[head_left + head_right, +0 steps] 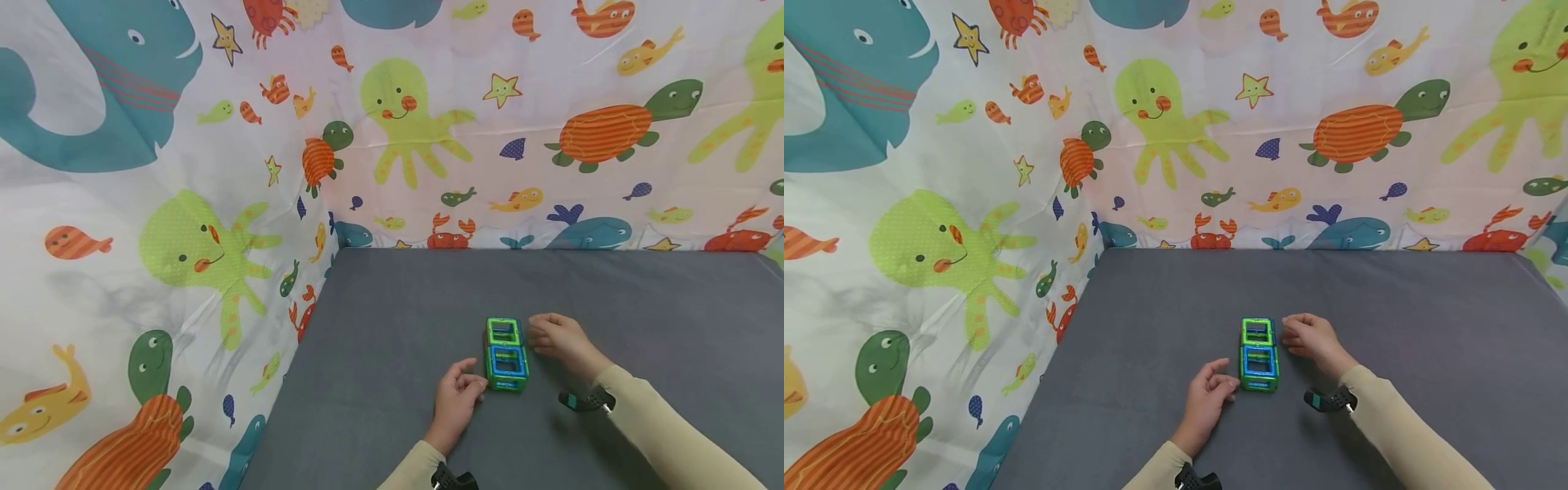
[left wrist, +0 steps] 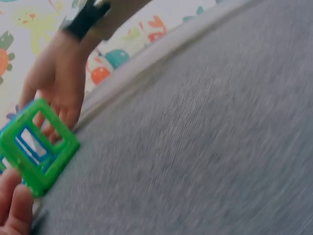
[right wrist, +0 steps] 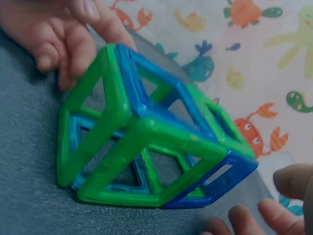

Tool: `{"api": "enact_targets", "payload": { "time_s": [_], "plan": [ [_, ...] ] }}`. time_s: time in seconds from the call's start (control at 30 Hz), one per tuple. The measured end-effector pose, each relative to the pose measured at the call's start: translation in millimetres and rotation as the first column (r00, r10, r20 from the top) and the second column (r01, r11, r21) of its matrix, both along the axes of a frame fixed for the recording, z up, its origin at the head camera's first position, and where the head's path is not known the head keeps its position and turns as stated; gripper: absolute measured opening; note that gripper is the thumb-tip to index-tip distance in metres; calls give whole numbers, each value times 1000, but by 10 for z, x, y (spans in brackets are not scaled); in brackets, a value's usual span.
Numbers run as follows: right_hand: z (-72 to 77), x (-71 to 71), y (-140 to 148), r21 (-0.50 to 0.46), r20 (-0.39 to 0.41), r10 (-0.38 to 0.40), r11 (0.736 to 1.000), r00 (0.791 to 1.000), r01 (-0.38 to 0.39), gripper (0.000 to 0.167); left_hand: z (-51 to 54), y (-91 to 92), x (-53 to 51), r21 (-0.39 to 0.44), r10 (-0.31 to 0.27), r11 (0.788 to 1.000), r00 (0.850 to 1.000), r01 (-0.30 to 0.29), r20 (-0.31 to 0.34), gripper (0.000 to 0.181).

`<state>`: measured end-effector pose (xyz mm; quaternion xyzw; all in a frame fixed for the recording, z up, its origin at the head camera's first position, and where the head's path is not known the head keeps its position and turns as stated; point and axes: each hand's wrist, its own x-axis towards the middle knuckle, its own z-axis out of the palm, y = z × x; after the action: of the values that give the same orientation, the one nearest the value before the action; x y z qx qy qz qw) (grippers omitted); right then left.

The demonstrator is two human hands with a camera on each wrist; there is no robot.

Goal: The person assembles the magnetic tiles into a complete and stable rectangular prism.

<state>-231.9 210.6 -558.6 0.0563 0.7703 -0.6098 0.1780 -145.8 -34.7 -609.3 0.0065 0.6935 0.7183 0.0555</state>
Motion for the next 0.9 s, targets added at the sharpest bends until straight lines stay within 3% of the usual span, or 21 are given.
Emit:
{"api": "enact_targets", "payload": {
  "time_s": [0.17, 0.27, 0.43, 0.53, 0.7, 0.9],
  "plan": [
    [-54, -102, -73, 47, -89, 27, 999, 996, -23, 69, 79, 48, 96, 132, -18, 991, 987, -3, 158, 51],
    [-62, -143, -102, 86, -141, 62, 995, 988, -50, 68, 130, 74, 142, 219, -63, 976, 967, 7, 246, 56],
    [-37, -175, -136, 143, -207, 127, 985, 970, -99, 60, 230, 102, 184, 278, -137, 960, 930, 39, 340, 60],
    [-23, -175, -140, 184, -247, 153, 977, 957, -108, 56, 280, 108, 202, 300, -177, 951, 920, 69, 349, 64],
    [-20, -183, -135, 231, -267, 165, 968, 949, -103, 54, 330, 81, 218, 352, -231, 929, 918, 110, 323, 65],
    [-9, -175, -139, 239, -260, 166, 965, 951, -103, 54, 342, 46, 193, 415, -260, 904, 903, 102, 342, 69]
  ]
}}
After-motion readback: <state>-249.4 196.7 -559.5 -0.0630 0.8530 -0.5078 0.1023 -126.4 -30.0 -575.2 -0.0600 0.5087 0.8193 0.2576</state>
